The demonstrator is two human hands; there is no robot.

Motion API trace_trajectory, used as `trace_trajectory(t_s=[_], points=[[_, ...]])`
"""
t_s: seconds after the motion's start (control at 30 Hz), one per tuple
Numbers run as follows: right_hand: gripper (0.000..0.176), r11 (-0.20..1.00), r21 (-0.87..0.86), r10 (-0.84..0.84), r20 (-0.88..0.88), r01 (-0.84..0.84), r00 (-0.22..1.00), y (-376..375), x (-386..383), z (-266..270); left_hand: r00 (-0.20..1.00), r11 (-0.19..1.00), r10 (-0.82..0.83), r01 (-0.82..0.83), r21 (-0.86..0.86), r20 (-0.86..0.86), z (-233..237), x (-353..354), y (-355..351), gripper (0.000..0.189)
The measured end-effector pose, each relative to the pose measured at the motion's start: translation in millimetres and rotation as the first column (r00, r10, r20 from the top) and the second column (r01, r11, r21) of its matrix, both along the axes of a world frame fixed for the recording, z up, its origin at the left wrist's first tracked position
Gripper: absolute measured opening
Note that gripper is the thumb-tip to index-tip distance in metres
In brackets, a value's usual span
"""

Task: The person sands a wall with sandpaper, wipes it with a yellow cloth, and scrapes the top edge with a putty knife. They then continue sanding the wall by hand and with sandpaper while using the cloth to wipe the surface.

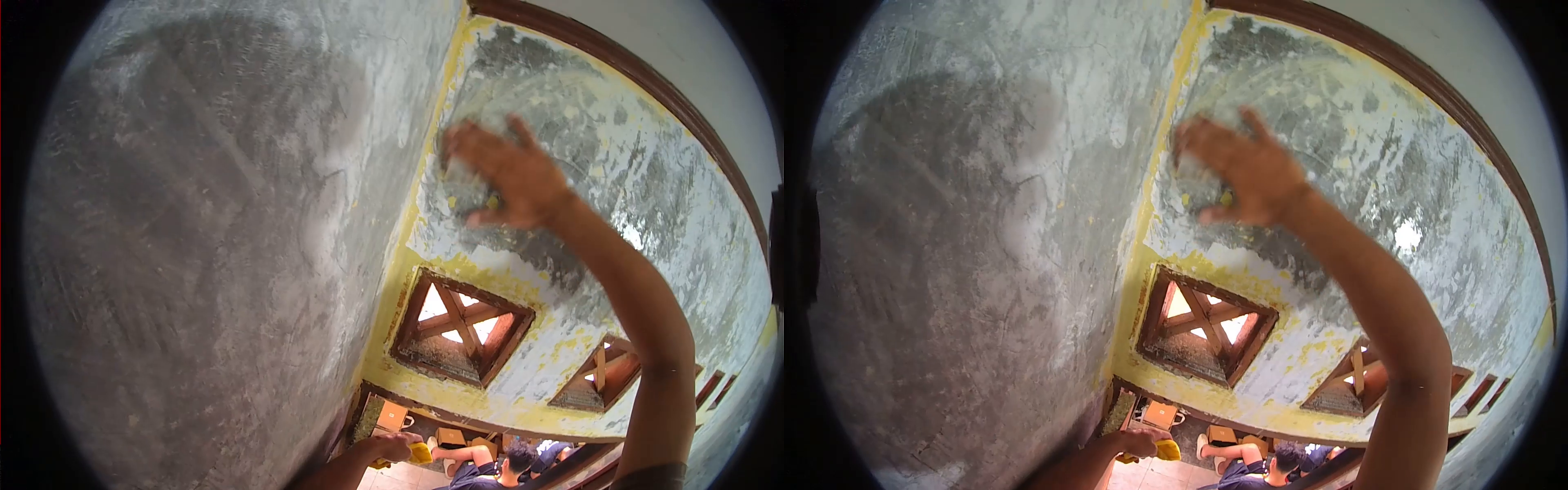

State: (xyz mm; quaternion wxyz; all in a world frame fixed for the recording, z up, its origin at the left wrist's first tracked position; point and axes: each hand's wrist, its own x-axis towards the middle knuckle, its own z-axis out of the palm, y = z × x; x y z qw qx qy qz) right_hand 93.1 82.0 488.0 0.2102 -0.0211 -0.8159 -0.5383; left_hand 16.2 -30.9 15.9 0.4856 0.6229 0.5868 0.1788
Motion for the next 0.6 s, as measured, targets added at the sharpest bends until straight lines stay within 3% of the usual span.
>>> trace_trajectory(t_s=[0.07,0.13,0.2,0.23,0.27,0.33,0.37,0.4,0.43,0.47,0.5,0.53,0.6], points=[[0.099,0.996,0.077,-0.002,-0.379,0.033,0.925,7.9,-1.3,41.8,1.0,1.0,0.013,-0.013,-0.003,0.025,-8.5,0.5,5.5,0.046],[0.096,0.998,0.061,0.055,-0.488,-0.028,0.871,7.5,-11.4,31.7,1.0,1.0,-0.021,0.02,-0.021,-0.011,0.3,-0.4,4.4,0.047],[0.093,0.997,-0.053,0.045,-0.295,-0.063,0.954,2.7,-10.7,-15.7,0.998,0.999,-0.041,0.041,-0.017,-0.037,-8.9,-0.3,4.8,0.048],[0.089,0.993,-0.087,0.073,-0.109,-0.083,0.991,10.1,-5.0,-34.7,0.997,0.999,-0.049,0.05,0.008,-0.061,-11.3,0.5,10.1,0.049],[0.075,0.998,-0.061,0.018,-0.058,-0.021,0.998,8.0,3.1,-33.6,0.998,0.999,-0.043,0.043,0.0,-0.042,-9.3,0.7,9.8,0.05],[0.069,1.0,-0.03,-0.018,-0.328,0.009,0.944,9.7,6.2,0.4,0.998,0.997,-0.056,0.054,-0.062,-0.03,-5.6,-1.4,8.4,0.05],[0.068,1.0,-0.027,-0.015,-0.533,0.001,0.846,19.1,11.6,27.5,0.997,0.998,-0.065,0.064,-0.022,-0.039,-9.4,-2.4,8.5,0.053],[0.067,1.0,-0.023,-0.013,-0.704,-0.005,0.71,28.0,15.2,54.9,1.0,0.986,-0.01,0.01,-0.167,-0.001,12.5,0.1,0.5,0.057],[0.072,1.0,-0.019,-0.02,-0.77,0.008,0.637,30.4,15.5,68.1,0.997,0.996,-0.064,0.062,-0.06,-0.036,-14.8,-6.9,15.9,0.056],[0.072,1.0,-0.018,-0.023,-0.773,0.015,0.634,27.6,8.1,64.4,0.99,0.991,-0.121,0.124,0.047,-0.07,-49.9,-10.1,31.7,0.056],[0.077,0.995,-0.008,0.063,-0.712,-0.098,0.7,22.8,-9.0,55.8,0.988,0.989,-0.136,0.14,0.046,-0.079,-63.2,-9.2,34.6,0.056],[0.083,0.98,-0.013,0.143,-0.648,-0.199,0.748,23.0,-19.9,47.7,0.99,0.99,-0.139,0.139,-0.003,0.013,-74.9,-6.8,36.6,0.056],[0.088,0.971,0.044,0.234,-0.41,-0.237,0.882,34.9,-32.4,47.1,0.978,0.986,-0.115,0.133,-0.095,0.175,-84.2,-16.8,43.4,0.057]])
